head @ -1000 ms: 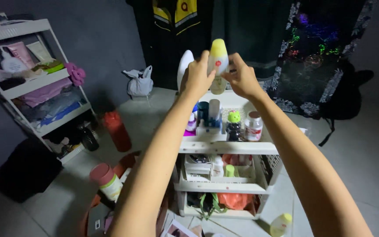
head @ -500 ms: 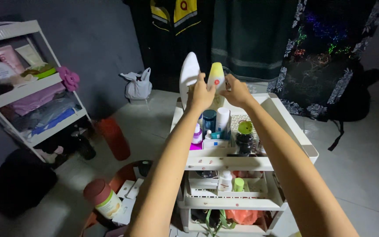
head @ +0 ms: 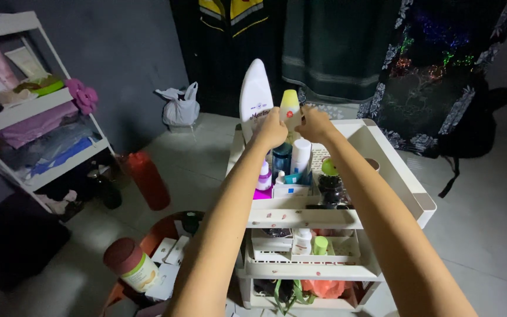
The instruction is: Organizing various toiletries, cosmetics, and bottles into a plastic organizer and a multi-tiered shelf.
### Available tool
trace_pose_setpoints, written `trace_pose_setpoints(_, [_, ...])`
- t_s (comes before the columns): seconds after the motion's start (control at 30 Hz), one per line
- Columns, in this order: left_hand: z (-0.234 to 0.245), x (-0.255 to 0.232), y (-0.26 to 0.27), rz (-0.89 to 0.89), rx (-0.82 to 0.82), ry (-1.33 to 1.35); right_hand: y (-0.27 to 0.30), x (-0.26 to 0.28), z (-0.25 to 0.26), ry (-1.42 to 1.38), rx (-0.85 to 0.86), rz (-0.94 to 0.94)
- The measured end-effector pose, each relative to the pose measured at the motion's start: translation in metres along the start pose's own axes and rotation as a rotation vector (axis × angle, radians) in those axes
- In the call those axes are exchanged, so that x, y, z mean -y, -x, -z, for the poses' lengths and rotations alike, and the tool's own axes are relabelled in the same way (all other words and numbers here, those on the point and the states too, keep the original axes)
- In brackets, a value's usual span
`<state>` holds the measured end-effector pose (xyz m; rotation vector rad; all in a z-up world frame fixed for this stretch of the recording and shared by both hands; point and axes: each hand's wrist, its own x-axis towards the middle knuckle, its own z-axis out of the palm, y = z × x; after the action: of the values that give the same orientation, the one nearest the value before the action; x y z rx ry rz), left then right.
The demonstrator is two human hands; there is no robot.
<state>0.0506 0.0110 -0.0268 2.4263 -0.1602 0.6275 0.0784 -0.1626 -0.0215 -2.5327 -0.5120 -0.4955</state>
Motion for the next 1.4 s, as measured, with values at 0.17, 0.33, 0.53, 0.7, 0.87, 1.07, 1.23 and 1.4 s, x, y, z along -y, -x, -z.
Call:
trace_pose_setpoints(0.17, [0.006,-0.006,0.006,-0.010,0.022,-0.059,0.004,0.001,0.008,0.018,0.064,0.012])
trace_pose_setpoints(0.33, [0.021,-0.014,0.012,0.006,0.070,-0.044,0.009,0.001,0.013,-0.054,0.128,-0.061])
trace_pose_setpoints(0.53, [0.058,-0.047,0.028,-0.012,-0.015,0.004,0.019,0.002,0.039,-0.061,0.092,-0.048])
trace_pose_setpoints(0.7, [0.092,-0.092,0.055,-0.118,-0.069,0.026,0.052,0.005,0.080,-0.039,-0.033,0.055])
trace_pose_setpoints(0.87, [0.096,-0.141,0.093,-0.318,-0.201,0.146,0.112,0.010,0.139,-0.046,-0.187,0.176])
trace_pose_setpoints(1.07, [0.089,-0.212,0.171,-0.378,-0.244,0.330,0.223,0.036,0.218,-0.047,-0.228,0.282])
trace_pose_setpoints(1.23, [0.041,-0.219,0.255,-0.430,-0.239,0.326,0.314,0.030,0.240,0.102,-0.217,0.191])
trace_pose_setpoints(1.4, [-0.001,-0.216,0.354,-0.323,-0.046,0.515,0.393,0.001,0.236,0.215,-0.129,0.049])
